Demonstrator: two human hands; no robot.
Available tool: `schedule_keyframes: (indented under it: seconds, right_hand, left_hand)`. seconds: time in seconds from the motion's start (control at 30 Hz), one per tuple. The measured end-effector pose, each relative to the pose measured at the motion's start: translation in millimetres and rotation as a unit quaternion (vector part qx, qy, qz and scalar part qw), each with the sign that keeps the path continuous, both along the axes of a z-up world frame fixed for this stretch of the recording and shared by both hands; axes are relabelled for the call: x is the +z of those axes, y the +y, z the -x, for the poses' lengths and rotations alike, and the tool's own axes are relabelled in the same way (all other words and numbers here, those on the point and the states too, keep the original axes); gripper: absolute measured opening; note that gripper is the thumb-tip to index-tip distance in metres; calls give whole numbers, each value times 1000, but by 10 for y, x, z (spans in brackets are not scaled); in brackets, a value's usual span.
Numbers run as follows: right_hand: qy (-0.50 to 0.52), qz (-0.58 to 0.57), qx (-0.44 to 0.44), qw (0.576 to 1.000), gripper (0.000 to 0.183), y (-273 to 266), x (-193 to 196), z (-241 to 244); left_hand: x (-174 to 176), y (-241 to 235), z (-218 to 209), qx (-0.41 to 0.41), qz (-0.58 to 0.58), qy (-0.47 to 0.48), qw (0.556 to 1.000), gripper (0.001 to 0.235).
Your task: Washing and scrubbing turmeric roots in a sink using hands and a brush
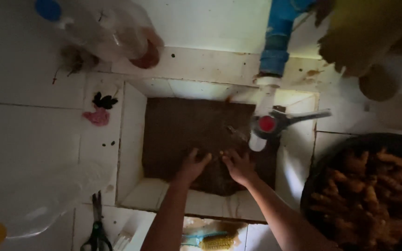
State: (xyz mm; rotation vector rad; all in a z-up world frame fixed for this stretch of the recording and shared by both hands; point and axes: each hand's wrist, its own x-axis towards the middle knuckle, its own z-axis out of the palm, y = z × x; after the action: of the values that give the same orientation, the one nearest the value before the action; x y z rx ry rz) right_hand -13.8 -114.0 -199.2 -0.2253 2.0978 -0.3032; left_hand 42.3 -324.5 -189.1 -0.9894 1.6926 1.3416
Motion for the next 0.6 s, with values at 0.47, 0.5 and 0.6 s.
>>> schedule_keyframes:
  seconds: [0.47,0.5,0.6]
  right_hand:
    - [-230,197,-514,803,85,72,1303,78]
    - [-229,197,-515,802,85,78,1177,42]
    - [-164,292,-583,740,64,71,1002,-30]
  left_hand:
    - [-1113,707,-155,138,-91,-60,984,122]
    - [-667,732,-6,137,-92,-60,984,122]
    - [458,863,263,118,-91,-80,986,110]
